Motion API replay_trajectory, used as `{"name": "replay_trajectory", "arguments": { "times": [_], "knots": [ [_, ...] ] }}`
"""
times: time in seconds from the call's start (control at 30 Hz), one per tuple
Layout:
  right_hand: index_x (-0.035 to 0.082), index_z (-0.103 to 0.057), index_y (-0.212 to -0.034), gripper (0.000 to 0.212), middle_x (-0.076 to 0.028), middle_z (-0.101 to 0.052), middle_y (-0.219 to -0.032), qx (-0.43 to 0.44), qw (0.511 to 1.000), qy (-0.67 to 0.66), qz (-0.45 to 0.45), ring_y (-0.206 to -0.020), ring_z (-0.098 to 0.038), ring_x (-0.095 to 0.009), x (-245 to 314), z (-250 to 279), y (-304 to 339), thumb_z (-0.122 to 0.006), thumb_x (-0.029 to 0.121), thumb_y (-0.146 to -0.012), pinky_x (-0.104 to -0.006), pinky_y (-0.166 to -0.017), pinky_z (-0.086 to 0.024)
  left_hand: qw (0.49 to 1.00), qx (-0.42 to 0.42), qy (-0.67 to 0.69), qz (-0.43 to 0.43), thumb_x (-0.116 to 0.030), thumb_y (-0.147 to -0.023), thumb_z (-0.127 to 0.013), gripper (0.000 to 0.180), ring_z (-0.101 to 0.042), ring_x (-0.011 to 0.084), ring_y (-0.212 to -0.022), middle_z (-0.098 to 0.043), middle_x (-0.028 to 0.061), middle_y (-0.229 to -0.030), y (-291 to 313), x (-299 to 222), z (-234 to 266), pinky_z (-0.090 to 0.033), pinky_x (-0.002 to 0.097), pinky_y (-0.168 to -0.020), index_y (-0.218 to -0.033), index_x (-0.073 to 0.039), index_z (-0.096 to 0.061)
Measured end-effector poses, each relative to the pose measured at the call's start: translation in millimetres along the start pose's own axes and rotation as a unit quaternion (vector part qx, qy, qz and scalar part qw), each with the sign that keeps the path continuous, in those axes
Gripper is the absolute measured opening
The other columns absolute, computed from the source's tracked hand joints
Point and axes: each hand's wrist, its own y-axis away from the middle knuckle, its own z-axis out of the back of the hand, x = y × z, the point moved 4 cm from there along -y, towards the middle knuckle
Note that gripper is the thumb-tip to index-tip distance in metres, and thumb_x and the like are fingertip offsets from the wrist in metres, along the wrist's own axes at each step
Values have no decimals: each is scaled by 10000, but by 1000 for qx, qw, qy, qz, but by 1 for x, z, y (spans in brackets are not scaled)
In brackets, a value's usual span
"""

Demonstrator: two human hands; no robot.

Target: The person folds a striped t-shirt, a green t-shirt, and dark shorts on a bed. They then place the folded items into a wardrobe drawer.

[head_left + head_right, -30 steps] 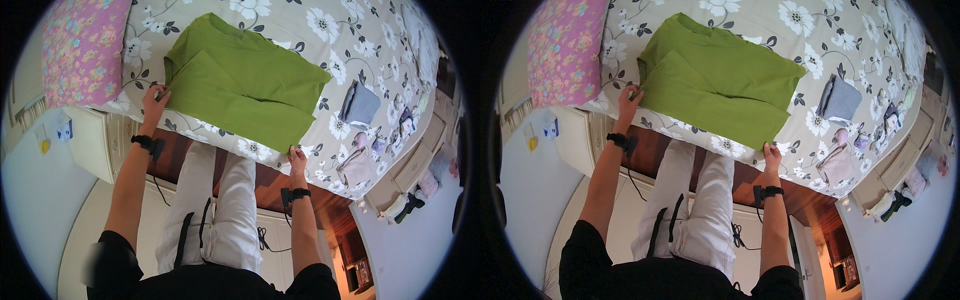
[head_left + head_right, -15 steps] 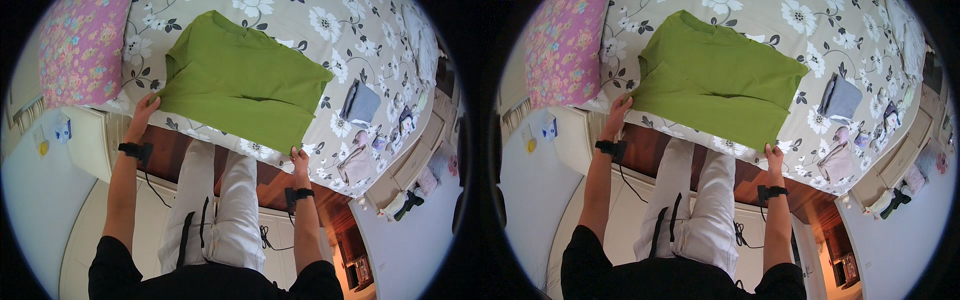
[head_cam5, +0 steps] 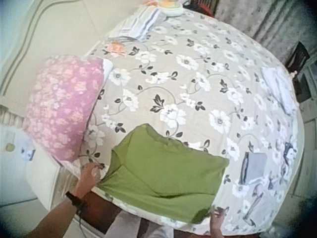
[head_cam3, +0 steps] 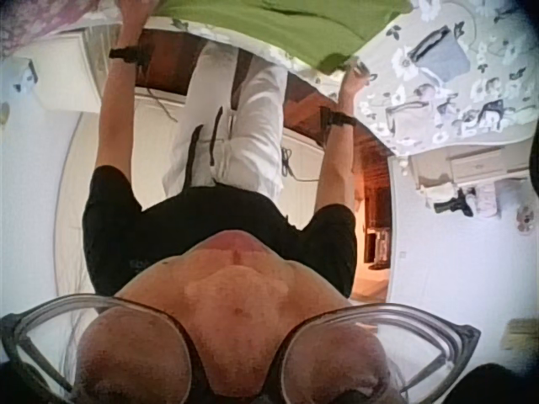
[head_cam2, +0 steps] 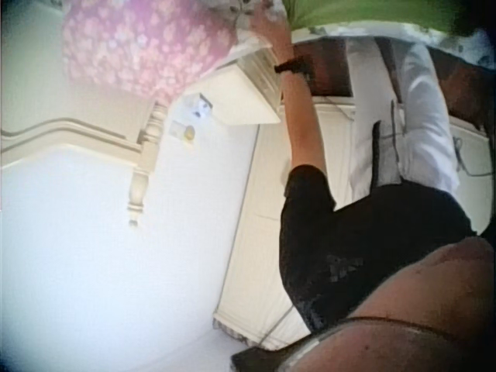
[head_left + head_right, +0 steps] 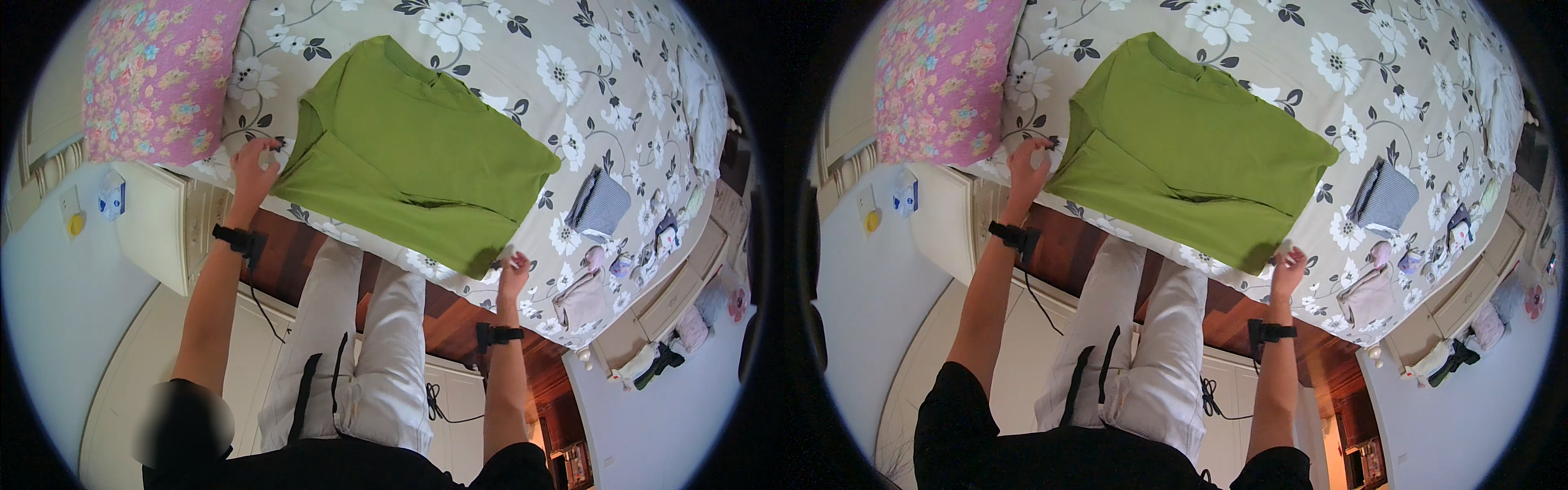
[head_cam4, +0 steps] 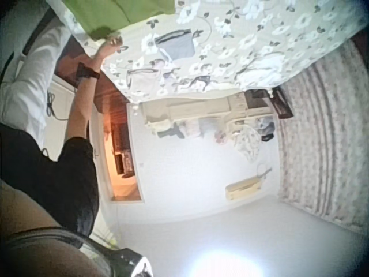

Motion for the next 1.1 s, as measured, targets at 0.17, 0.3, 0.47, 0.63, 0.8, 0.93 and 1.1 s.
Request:
{"name": "replay_trajectory", "arguments": {
  "times": [0.17,0.3,0.47,0.63,0.8,0.93,1.1],
  "knots": [
    [-1,-559,-1175,347,-110,-596,-1079,30,999,-17,32,-905,-591,-182,76,11,-36,-657,-10,-842,-312,-801,-501,998,-32,59,10,-29,-799,-633,385,-571,285,-1084,-618,112,-1108,-42,-28,-15,-406,399,-977,-1181,-64,-605],
    [-7,-528,-1224,376,-125,-567,-1165,45,996,8,72,-977,-566,-202,108,0,-65,-657,24,-872,-315,-816,-501,989,-74,113,53,-8,-812,-607,467,-521,326,-1139,-544,129,-1202,-61,-49,-36,-409,409,-990,-1268,-85,-546],
    [36,-397,-1444,634,-171,-472,-1382,29,993,23,116,-1091,-536,-224,125,-21,-127,-698,164,-901,-349,-945,-462,993,-97,65,-2,28,-783,-590,470,-546,318,-1099,-532,115,-1192,-90,-65,-43,-453,400,-932,-1231,-114,-573],
    [105,-369,-1493,692,-138,-461,-1362,38,982,77,170,-1073,-533,-194,143,-36,-171,-718,159,-899,-321,-922,-452,995,-75,64,-19,114,-707,-564,479,-587,307,-1010,-559,98,-1130,-103,-60,-50,-500,375,-838,-1117,-121,-638],
    [52,-598,-1143,251,-27,-635,-975,81,991,-94,44,-855,-565,-89,125,-38,-198,-686,138,-925,-236,-763,-454,964,-145,198,103,155,-690,-485,464,-607,221,-1016,-621,82,-1077,-104,-31,-70,-492,317,-857,-1083,-43,-632],
    [56,-620,-1010,135,20,-645,-871,69,984,-162,16,-765,-557,-55,105,-37,-205,-662,168,-948,-208,-675,-433,916,-68,329,217,112,-714,-458,442,-592,140,-1027,-640,72,-1105,-100,-14,-76,-469,286,-885,-1109,0,-622],
    [33,-619,-1131,270,10,-630,-937,27,979,-203,-15,-821,-546,-57,110,-37,-200,-651,239,-960,-211,-722,-427,910,-5,374,180,21,-810,-507,458,-568,177,-1125,-620,54,-1212,-118,-25,-50,-416,305,-985,-1260,-23,-580]
  ]
}}
